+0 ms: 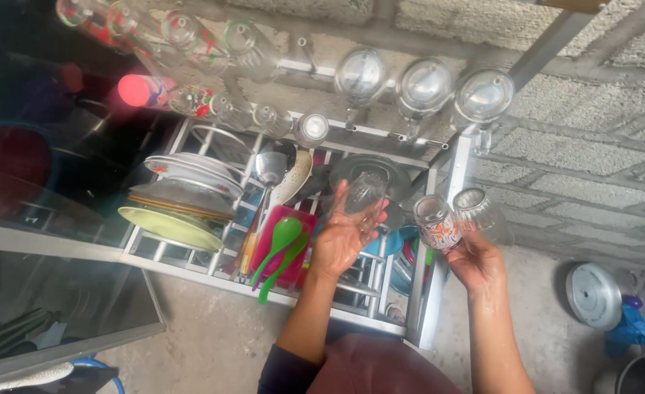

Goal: Washing various glasses, plates, and bowls in an outdoor sink.

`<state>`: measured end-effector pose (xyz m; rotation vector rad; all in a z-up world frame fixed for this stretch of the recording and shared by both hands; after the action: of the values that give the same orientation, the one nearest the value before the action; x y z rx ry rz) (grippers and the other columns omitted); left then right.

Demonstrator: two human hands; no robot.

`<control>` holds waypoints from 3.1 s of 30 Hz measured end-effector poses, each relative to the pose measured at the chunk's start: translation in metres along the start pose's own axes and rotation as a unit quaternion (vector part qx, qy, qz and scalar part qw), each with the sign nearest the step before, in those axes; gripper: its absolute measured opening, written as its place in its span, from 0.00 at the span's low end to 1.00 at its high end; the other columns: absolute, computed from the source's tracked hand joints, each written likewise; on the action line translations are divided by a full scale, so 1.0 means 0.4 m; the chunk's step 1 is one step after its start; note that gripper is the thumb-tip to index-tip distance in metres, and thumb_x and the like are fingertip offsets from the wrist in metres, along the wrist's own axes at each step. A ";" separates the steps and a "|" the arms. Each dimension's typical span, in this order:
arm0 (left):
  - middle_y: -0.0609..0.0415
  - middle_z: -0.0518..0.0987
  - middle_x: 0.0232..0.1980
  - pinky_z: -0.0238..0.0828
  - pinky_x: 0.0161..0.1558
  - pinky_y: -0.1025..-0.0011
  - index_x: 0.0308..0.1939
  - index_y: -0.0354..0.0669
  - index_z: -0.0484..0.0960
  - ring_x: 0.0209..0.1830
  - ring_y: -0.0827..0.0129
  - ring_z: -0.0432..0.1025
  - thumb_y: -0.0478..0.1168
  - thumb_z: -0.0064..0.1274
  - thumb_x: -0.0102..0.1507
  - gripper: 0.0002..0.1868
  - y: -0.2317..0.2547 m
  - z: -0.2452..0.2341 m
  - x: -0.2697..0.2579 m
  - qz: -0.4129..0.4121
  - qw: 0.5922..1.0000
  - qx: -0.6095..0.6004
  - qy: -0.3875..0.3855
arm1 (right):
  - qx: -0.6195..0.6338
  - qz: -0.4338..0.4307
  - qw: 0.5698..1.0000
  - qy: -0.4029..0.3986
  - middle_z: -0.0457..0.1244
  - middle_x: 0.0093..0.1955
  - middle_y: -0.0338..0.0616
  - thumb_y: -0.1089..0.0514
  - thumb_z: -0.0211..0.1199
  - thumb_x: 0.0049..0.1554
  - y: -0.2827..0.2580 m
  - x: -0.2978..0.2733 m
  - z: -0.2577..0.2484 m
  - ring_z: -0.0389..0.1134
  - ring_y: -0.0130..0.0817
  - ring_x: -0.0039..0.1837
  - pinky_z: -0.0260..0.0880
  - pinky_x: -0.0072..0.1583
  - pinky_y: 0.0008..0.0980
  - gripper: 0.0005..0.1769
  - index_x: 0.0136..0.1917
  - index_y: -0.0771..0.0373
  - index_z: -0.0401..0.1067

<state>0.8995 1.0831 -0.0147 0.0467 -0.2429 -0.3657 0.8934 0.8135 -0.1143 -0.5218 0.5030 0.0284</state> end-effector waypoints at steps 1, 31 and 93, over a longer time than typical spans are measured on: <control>0.19 0.55 0.76 0.79 0.58 0.59 0.82 0.72 0.50 0.68 0.42 0.70 0.23 0.49 0.62 0.52 -0.008 0.007 0.011 -0.004 1.000 0.000 -0.001 | 0.003 -0.003 1.000 0.001 0.68 0.61 0.47 0.67 0.69 0.50 -0.004 -0.005 -0.007 0.69 0.44 0.66 0.63 0.70 0.57 0.29 0.65 0.61 0.69; 0.37 0.59 0.67 0.58 0.73 0.55 0.64 0.37 0.58 0.70 0.42 0.61 0.26 0.63 0.52 0.40 -0.187 -0.090 0.329 0.346 0.525 0.736 0.252 | 0.017 -0.021 0.999 -0.024 0.66 0.64 0.41 0.71 0.68 0.45 -0.136 -0.014 -0.154 0.66 0.39 0.67 0.64 0.66 0.51 0.34 0.64 0.57 0.68; 0.37 0.75 0.62 0.69 0.56 0.53 0.71 0.41 0.60 0.58 0.45 0.74 0.48 0.71 0.58 0.45 0.220 -0.018 0.149 0.355 0.421 0.758 0.349 | -0.235 -0.145 0.960 0.050 0.70 0.55 0.52 0.65 0.54 0.61 0.104 -0.043 0.007 0.70 0.33 0.48 0.69 0.50 0.30 0.17 0.63 0.71 0.68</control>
<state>0.9860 1.1438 -0.0005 1.8631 0.3485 0.8936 0.8733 0.8528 -0.1238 -1.0639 0.5145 -0.1635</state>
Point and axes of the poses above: each hand's wrist, its own x-axis towards the middle knuckle, its own z-axis out of the palm, y = z × x, the point moved 10 cm from there along x, towards the middle knuckle
